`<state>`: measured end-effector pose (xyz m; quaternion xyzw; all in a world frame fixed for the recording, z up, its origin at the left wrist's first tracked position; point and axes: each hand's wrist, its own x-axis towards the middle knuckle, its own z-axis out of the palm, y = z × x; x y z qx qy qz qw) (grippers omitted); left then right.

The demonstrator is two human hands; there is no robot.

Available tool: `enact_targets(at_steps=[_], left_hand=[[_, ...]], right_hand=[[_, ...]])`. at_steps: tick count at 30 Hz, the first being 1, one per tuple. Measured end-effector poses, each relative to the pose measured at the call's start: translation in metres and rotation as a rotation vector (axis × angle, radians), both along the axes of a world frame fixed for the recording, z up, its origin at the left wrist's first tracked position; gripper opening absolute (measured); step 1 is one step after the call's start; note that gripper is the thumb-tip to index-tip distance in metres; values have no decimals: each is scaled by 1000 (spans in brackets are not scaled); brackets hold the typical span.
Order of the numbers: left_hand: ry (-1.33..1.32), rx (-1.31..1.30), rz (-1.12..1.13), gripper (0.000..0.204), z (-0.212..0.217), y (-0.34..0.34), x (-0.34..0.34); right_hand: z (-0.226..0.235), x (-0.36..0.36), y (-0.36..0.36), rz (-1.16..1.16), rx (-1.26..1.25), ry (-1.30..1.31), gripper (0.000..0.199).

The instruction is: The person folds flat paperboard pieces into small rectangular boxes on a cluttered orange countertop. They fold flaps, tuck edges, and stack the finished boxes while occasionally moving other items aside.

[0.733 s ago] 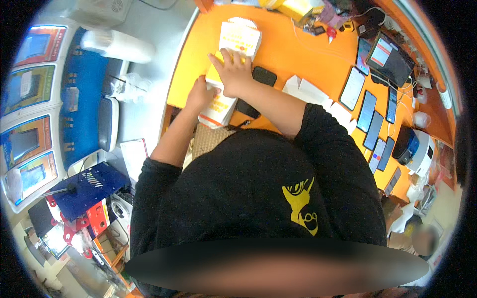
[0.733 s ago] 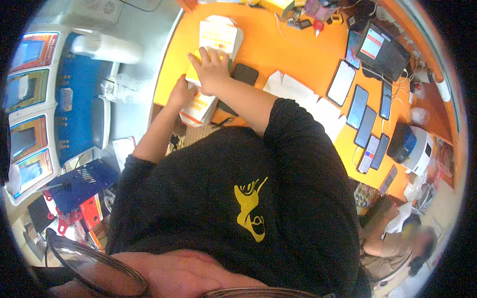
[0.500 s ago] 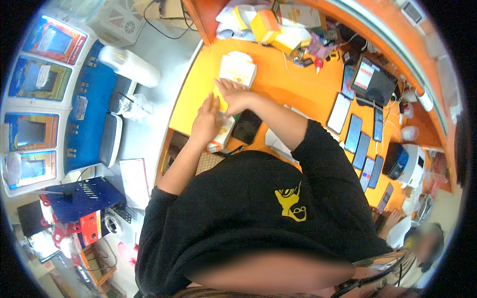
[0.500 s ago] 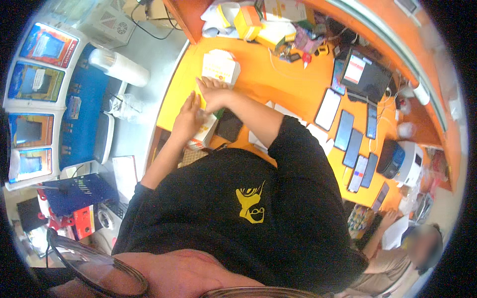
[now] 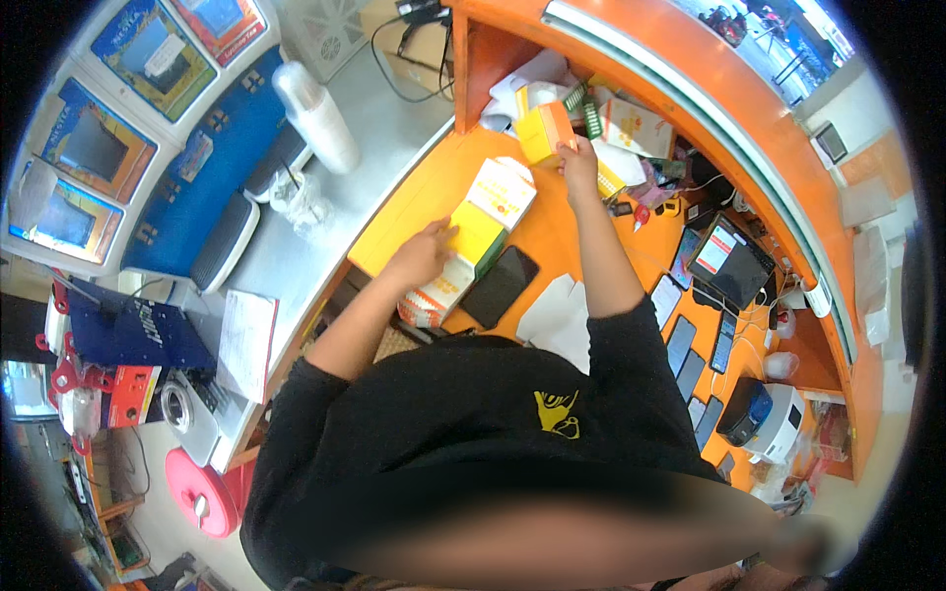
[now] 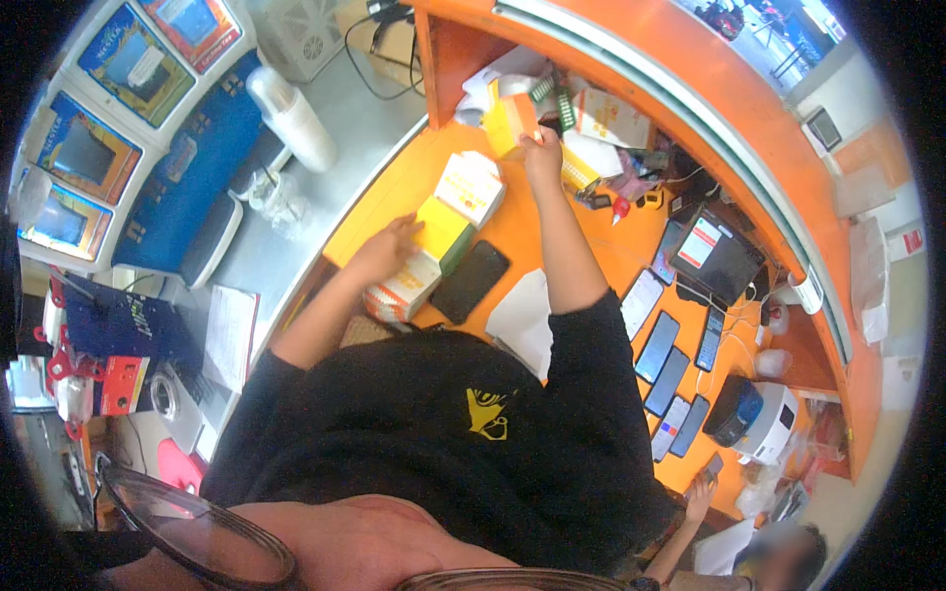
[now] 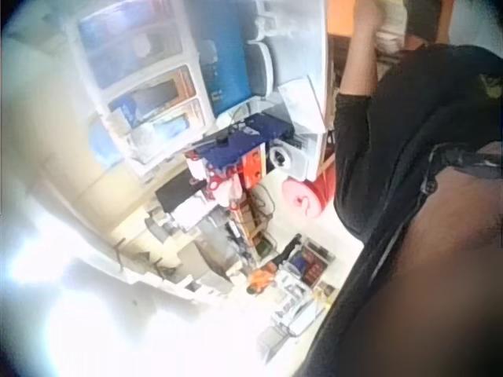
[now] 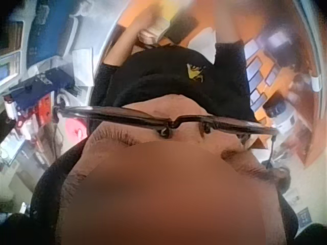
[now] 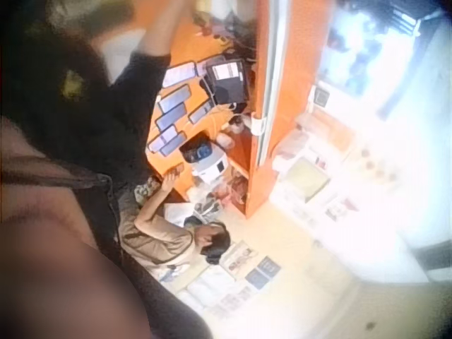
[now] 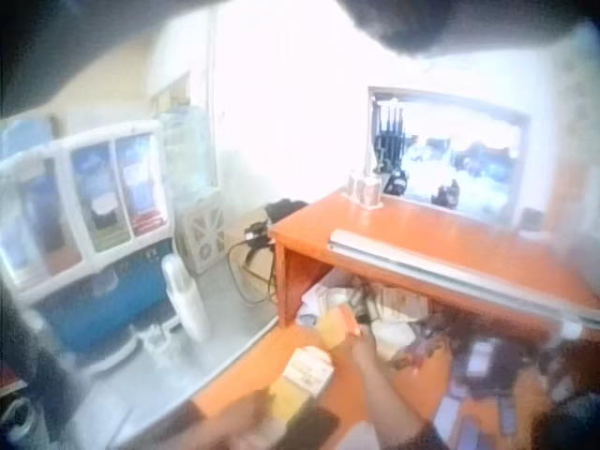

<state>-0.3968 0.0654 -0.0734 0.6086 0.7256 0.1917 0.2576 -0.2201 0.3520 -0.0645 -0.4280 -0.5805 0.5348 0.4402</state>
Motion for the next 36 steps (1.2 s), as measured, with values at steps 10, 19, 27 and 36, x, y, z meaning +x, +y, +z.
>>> enact_targets(at_steps=[10, 19, 27, 36], left_hand=[[-828, 467, 138, 80, 82, 36, 14], [-733, 79, 264, 74, 59, 43, -4], [-166, -195, 262, 83, 10, 62, -18], [228, -391, 98, 75, 18, 101, -12]], right_hand=[[13, 24, -210, 557, -608, 757, 35], [20, 21, -164, 244, -333, -27, 69], [-42, 0, -164, 5, 85, -537, 43], [-57, 0, -130, 62, 95, -624, 26]])
